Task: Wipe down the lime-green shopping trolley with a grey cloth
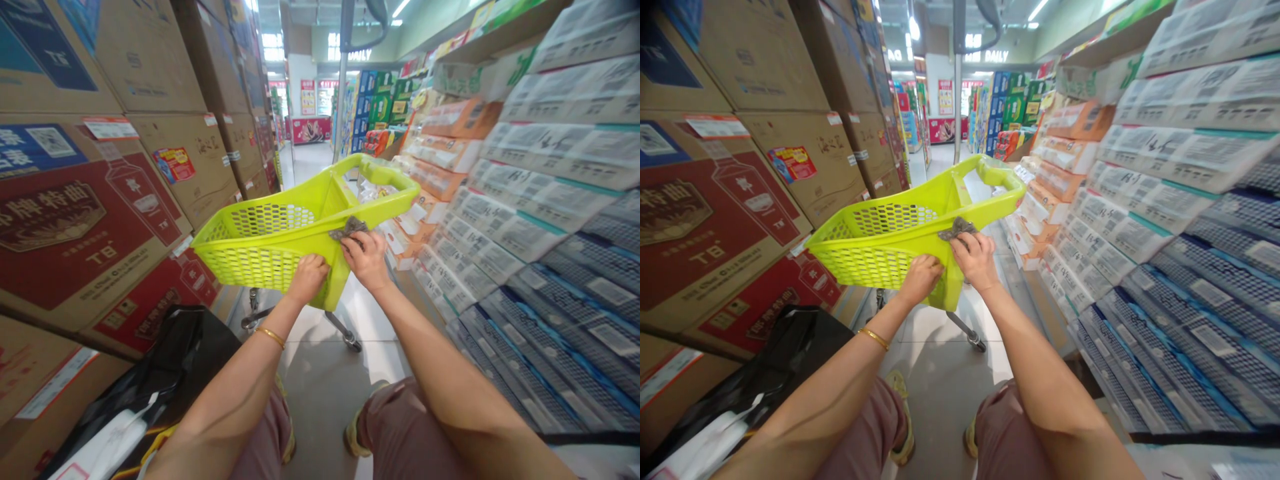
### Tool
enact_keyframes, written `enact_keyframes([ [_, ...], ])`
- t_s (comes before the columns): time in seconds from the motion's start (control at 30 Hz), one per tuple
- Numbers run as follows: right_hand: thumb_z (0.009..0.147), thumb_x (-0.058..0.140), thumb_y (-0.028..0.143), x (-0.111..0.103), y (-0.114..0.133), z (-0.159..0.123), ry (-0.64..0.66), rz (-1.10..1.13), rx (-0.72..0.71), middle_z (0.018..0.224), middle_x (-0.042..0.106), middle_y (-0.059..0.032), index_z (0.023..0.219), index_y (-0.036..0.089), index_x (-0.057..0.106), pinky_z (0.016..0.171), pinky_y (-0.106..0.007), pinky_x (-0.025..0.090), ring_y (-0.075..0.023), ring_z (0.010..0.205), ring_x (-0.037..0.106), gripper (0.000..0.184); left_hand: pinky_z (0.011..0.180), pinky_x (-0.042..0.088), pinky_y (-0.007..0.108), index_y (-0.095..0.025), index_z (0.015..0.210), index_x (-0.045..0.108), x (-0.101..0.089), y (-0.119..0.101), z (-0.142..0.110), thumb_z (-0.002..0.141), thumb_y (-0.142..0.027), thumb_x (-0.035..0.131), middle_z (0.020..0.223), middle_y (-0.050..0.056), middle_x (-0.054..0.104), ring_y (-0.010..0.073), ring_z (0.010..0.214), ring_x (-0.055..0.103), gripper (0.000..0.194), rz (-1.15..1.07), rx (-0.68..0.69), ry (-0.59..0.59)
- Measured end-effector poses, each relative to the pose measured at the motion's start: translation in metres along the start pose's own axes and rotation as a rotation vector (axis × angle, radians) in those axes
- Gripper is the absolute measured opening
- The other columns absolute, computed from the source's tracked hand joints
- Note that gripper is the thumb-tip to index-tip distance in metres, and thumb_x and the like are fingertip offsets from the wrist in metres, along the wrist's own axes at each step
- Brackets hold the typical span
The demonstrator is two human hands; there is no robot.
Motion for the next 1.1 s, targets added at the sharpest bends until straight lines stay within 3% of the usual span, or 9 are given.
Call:
enact_keyframes([
  [0.27, 0.088, 0.053, 0.023, 0.036, 0.039, -0.072, 0.223, 0.004, -0.33, 0.102, 0.064, -0.0027, 0.096, 0.024, 0.066, 0.08, -0.033, 0.029, -0.0179, 0.095, 0.043, 0.015, 0.079, 0.038, 0.037, -0.019, 0.078, 0.064, 0.0, 0.001, 0.002, 0.087, -0.021, 0.049, 0.089, 0.007, 0.059, 0.0218, 0.089, 0.048, 0.018, 0.026, 0.016, -0.02],
  [0.37, 0.089, 0.051, 0.022, 0.045, 0.045, -0.083, 0.304, 0.005, -0.386, 0.103, 0.064, -0.0034, 0.093, 0.023, 0.066, 0.079, -0.033, 0.028, -0.018, 0.095, 0.043, 0.016, 0.077, 0.038, 0.036, -0.018, 0.076, 0.063, -0.001, 0.001, 0.002, 0.087, -0.02, 0.049, 0.087, 0.007, 0.059, 0.0216, 0.087, 0.048, 0.018, 0.049, 0.017, -0.055],
  [0.47, 0.091, 0.048, 0.022, 0.04, 0.039, -0.067, 0.268, 0.013, -0.358, 0.105, 0.064, -0.004, 0.099, 0.024, 0.065, 0.081, -0.033, 0.029, -0.0184, 0.097, 0.043, 0.019, 0.076, 0.037, 0.036, -0.018, 0.076, 0.064, 0.0, 0.002, 0.003, 0.088, -0.022, 0.049, 0.086, 0.007, 0.059, 0.0215, 0.086, 0.047, 0.019, 0.063, 0.015, -0.077],
  [0.6, 0.092, 0.046, 0.027, 0.019, 0.01, -0.024, 0.108, -0.006, -0.119, 0.107, 0.061, -0.0062, 0.107, 0.026, 0.064, 0.088, -0.036, 0.028, -0.0209, 0.104, 0.041, 0.023, 0.075, 0.036, 0.036, -0.019, 0.077, 0.064, 0.0, 0.002, 0.003, 0.089, -0.024, 0.047, 0.084, 0.007, 0.058, 0.0214, 0.085, 0.047, 0.022, 0.087, 0.018, -0.085],
  [0.7, 0.091, 0.046, 0.029, 0.011, -0.006, -0.009, 0.029, -0.004, 0.02, 0.108, 0.058, -0.0077, 0.11, 0.025, 0.063, 0.091, -0.037, 0.028, -0.0223, 0.107, 0.039, 0.025, 0.074, 0.035, 0.036, -0.019, 0.078, 0.065, 0.0, 0.002, 0.003, 0.089, -0.025, 0.047, 0.085, 0.007, 0.058, 0.0212, 0.085, 0.047, 0.022, 0.087, 0.019, -0.071],
  [0.8, 0.09, 0.048, 0.031, 0.019, -0.004, -0.018, 0.066, 0.016, 0.013, 0.108, 0.058, -0.0079, 0.114, 0.024, 0.061, 0.09, -0.037, 0.029, -0.0221, 0.106, 0.04, 0.027, 0.075, 0.035, 0.036, -0.018, 0.079, 0.065, 0.0, 0.003, 0.003, 0.089, -0.024, 0.047, 0.086, 0.007, 0.059, 0.0212, 0.086, 0.047, 0.021, 0.084, 0.014, -0.053],
  [1.0, 0.09, 0.05, 0.024, 0.046, 0.026, -0.076, 0.234, 0.066, -0.247, 0.102, 0.063, -0.0039, 0.1, 0.024, 0.065, 0.083, -0.033, 0.029, -0.0191, 0.098, 0.042, 0.018, 0.076, 0.036, 0.036, -0.019, 0.079, 0.065, 0.0, 0.003, 0.004, 0.088, -0.024, 0.048, 0.088, 0.008, 0.059, 0.0219, 0.087, 0.047, 0.02, 0.056, -0.003, -0.042],
  [1.1, 0.091, 0.048, 0.023, 0.056, 0.033, -0.094, 0.321, 0.071, -0.287, 0.101, 0.063, -0.0038, 0.096, 0.023, 0.065, 0.082, -0.033, 0.029, -0.0186, 0.098, 0.042, 0.017, 0.076, 0.036, 0.036, -0.019, 0.077, 0.065, 0.001, 0.001, 0.004, 0.088, -0.024, 0.048, 0.086, 0.008, 0.059, 0.022, 0.087, 0.047, 0.021, 0.057, -0.007, -0.04],
])
Point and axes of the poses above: each hand's wrist, its own z-axis towards the middle knuckle, its own x-axis out of the palm, y = z × x, the point moved 10 cm from there along z, towards the middle knuckle
